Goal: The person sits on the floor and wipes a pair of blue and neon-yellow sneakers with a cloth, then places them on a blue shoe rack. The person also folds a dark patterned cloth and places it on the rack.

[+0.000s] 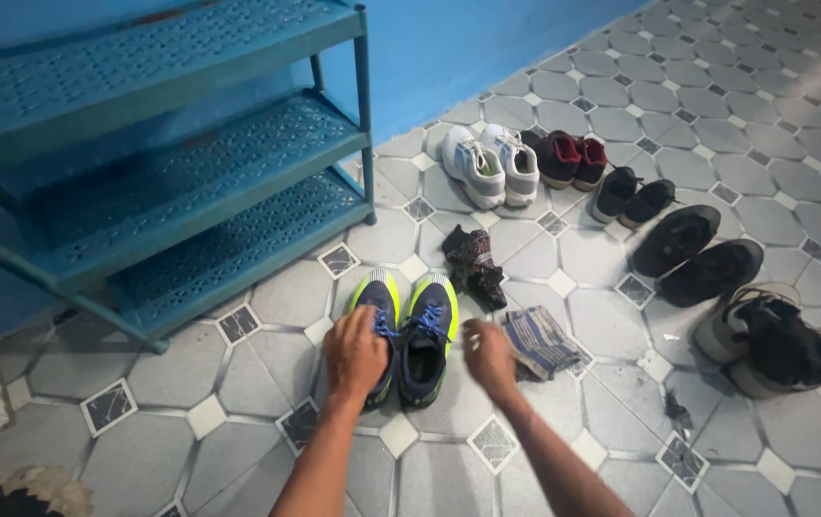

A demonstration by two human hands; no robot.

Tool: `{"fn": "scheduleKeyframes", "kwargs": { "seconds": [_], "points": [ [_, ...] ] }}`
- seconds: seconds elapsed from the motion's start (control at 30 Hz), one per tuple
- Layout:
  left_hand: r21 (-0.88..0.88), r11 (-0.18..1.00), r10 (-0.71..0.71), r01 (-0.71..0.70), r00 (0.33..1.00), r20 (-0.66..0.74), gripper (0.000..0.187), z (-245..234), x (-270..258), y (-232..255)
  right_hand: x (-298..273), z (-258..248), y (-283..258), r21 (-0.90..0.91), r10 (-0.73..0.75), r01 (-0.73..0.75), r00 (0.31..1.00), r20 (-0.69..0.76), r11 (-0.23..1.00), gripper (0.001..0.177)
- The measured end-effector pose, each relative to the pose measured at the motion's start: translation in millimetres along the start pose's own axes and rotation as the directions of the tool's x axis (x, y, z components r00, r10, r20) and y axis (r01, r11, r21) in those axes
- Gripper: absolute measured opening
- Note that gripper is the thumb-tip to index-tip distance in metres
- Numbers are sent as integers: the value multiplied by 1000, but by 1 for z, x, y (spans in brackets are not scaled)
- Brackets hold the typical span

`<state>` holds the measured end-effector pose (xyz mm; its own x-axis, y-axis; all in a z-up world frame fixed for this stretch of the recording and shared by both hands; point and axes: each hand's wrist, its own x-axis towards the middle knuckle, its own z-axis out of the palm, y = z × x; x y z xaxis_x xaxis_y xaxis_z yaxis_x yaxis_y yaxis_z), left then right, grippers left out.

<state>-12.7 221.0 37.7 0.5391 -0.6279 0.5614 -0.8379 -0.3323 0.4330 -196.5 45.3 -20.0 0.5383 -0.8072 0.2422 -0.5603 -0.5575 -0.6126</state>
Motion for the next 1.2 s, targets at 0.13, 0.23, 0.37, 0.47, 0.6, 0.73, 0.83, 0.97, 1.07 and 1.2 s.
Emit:
{"fn": "scheduleKeyframes", "kwargs": {
  "seconds": [0.13,0.23,0.37,0.47,0.6,0.73,0.83,0.97,1.07,1.2],
  "points": [
    [-151,955,287,-253,916,279,28,6,2,28,12,-8,71,-283,127,-128,992,-21,951,54],
    [-138,937,346,-322,786,513,41,25,-15,48,6,-13,107,-541,-151,40,975,-161,840,46],
    [-82,927,356,-366,790,499,36,48,-42,55,-15,-31,139,-632,296,-132,942,160,764,27],
    [49,960,198,-275,794,574,38,76,-48,52,-25,-32,151,-592,233,-119,965,119,797,20],
    [208,976,-102,-58,725,681,35,117,-56,47,-30,-22,137,-259,29,-58,993,-114,964,23],
    [236,972,-162,10,752,638,24,133,-63,43,-34,-29,101,-378,210,-164,974,84,911,47],
    [211,977,-140,-17,696,704,18,127,-67,42,-43,-34,81,-489,207,-70,950,233,870,91],
    [212,975,-112,-69,672,732,16,113,-66,41,-47,-31,79,-567,187,8,940,284,824,39],
    [180,982,-93,-63,664,742,19,103,-60,43,-35,-35,85,-545,309,-86,892,331,834,35],
    [60,998,-19,-34,700,714,19,83,-51,44,-15,-46,85,-364,365,-267,901,234,892,39]
  ]
}}
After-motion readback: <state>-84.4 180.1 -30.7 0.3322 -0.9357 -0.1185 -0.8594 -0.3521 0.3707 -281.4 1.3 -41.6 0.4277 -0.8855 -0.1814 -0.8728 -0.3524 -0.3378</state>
